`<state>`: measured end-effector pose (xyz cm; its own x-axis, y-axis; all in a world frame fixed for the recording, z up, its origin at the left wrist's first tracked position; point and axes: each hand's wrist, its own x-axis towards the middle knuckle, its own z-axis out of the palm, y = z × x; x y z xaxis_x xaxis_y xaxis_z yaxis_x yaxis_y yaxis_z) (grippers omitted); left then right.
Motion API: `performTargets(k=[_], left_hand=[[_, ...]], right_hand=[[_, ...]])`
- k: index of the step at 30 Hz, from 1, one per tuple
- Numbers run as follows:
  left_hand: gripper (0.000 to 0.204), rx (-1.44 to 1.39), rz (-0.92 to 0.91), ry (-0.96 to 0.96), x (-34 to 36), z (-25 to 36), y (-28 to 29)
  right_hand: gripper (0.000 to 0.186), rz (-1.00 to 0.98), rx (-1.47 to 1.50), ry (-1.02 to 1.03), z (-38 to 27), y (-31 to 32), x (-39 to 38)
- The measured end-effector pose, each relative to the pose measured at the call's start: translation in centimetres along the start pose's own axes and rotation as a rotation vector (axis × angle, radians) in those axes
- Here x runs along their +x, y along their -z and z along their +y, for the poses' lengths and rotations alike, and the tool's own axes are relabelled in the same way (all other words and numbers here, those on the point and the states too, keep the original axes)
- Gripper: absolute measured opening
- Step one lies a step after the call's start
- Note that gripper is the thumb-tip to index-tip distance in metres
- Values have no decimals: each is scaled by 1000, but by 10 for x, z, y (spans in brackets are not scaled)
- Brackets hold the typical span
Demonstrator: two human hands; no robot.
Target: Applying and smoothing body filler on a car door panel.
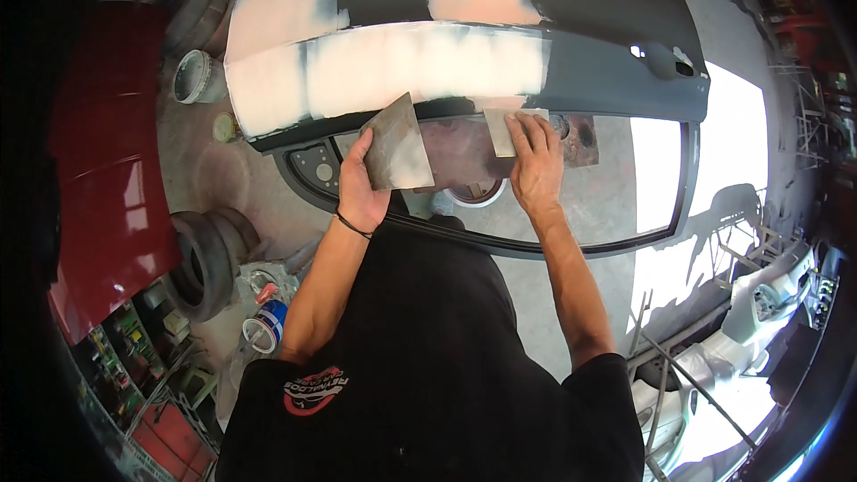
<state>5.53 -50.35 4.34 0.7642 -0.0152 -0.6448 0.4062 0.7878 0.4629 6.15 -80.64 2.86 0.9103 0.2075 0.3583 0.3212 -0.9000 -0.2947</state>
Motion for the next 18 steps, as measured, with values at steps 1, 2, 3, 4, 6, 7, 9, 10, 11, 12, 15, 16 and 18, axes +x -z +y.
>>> performTargets(k=[1, 2, 3, 4, 6, 7, 9, 10, 11, 12, 15, 16, 18], left_hand=[[44, 3, 1, -9, 1, 0, 1], [44, 4, 9, -11, 1, -1, 1], [44, 11, 15, -21, 0, -1, 1], [44, 3, 24, -10, -1, -1, 1], [45, 8, 24, -1, -2, -1, 0], [43, 8, 16, -2, -2, -1, -1], [40, 0, -5, -3, -2, 1, -3], [40, -2, -11, 4, -2, 2, -3], [40, -9, -21, 9, -2, 2, -3], [39, -14, 4, 23, -2, 2, -3], [39, -24, -20, 12, -1, 1, -1], [39, -21, -10, 9, -1, 1, 0], [39, -19, -16, 0, 1, 0, 1]], right_hand=[[72, 65, 24, 53, 0, 2, -4], [72, 36, 10, 2, 1, 6, -2], [72, 69, 15, -5, 4, 11, 5], [72, 118, 23, -11, 6, 18, 13], [66, 89, -22, -6, 17, 31, 44], [63, 69, -37, 2, 24, 36, 65], [59, 50, -66, 18, 32, 38, 99], [57, 51, -79, 26, 35, 35, 114], [55, 65, -92, 48, 37, 32, 125], [56, 22, -99, 36, 39, 30, 131], [59, -60, -97, 32, 40, 22, 129], [60, -74, -82, 29, 39, 22, 122], [63, -95, -50, 16, 37, 23, 101]])
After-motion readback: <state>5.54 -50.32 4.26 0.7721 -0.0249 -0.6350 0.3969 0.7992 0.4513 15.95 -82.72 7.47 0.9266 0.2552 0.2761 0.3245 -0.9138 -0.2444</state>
